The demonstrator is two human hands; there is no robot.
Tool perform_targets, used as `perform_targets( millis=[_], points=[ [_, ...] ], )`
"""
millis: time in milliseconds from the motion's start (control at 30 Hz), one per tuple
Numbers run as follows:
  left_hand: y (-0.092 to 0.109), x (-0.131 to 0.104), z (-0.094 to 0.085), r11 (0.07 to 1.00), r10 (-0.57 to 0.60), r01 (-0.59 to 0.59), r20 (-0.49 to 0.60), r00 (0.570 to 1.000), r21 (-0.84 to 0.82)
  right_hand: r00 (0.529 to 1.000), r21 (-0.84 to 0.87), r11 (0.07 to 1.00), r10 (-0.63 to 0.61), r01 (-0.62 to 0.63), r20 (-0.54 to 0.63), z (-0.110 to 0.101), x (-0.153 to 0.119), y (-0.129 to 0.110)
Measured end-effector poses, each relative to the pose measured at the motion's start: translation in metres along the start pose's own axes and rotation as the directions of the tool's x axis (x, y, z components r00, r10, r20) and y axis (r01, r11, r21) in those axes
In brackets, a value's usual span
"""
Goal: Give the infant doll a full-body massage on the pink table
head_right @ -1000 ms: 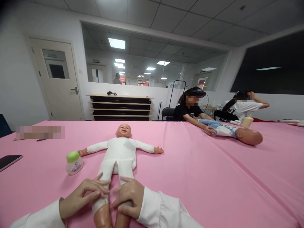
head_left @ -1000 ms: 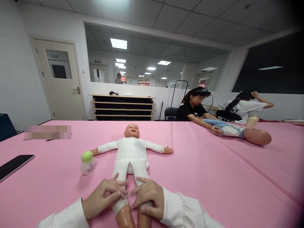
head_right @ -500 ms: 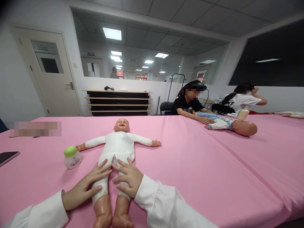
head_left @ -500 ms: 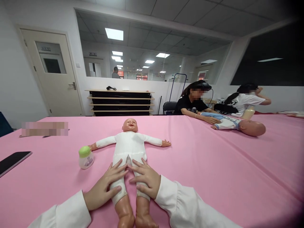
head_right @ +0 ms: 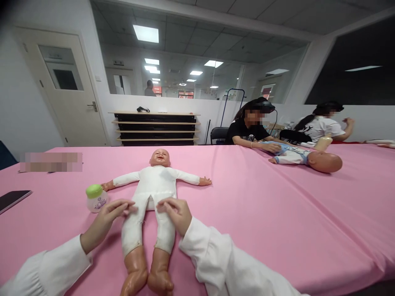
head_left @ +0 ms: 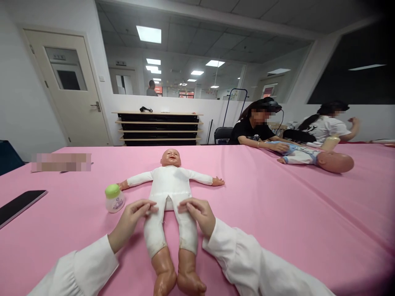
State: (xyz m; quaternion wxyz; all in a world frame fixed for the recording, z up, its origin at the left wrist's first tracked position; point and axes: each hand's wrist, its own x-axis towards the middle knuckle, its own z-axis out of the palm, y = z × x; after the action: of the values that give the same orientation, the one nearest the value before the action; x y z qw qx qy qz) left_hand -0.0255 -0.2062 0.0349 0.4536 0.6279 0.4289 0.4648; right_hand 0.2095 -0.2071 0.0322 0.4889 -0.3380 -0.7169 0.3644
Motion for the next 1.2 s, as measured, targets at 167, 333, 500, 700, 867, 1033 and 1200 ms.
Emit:
perform_targets(
  millis=[167, 333, 500, 700, 867, 1033, 1200],
  points=[
    [-0.012, 0.091, 0.016, 0.897, 0.212, -0.103, -0.212, 0.954, 0.431, 1.0, -0.478, 0.878, 0.015, -0.017, -0.008, -0.003, 0.088, 0.032],
    [-0.051, 0.151, 0.01, 0.739, 0.05, -0.007, -0.045, 0.998, 0.674, 0.973, -0.637, 0.757, 0.225, -0.144, 0.048, -0.01, 0.127, 0.076],
    [-0.074, 0.146, -0.008, 0.562, 0.059, 0.037, -0.084, 0.995, 0.826, 0.96, -0.779, 0.579, 0.26, -0.242, -0.105, -0.04, 0.104, 0.103],
    [-0.067, 0.138, -0.007, 0.431, 0.164, 0.37, -0.475, 0.865, 0.823, 0.815, -0.75, 0.338, 0.104, -0.569, -0.571, -0.049, 0.094, 0.098],
    [-0.064, 0.143, -0.003, 0.546, 0.272, 0.068, -0.253, 0.929, 0.835, 0.968, -0.841, 0.51, -0.056, -0.183, -0.245, -0.039, 0.1, 0.098],
    [-0.07, 0.149, -0.005, 0.572, 0.147, -0.087, 0.002, 0.989, 0.815, 0.992, -0.799, 0.594, 0.127, -0.091, -0.019, -0.041, 0.103, 0.104],
    [-0.073, 0.147, -0.009, 0.437, 0.188, 0.095, -0.194, 0.963, 0.894, 0.959, -0.852, 0.443, 0.172, -0.279, -0.225, -0.044, 0.104, 0.108]
  ],
)
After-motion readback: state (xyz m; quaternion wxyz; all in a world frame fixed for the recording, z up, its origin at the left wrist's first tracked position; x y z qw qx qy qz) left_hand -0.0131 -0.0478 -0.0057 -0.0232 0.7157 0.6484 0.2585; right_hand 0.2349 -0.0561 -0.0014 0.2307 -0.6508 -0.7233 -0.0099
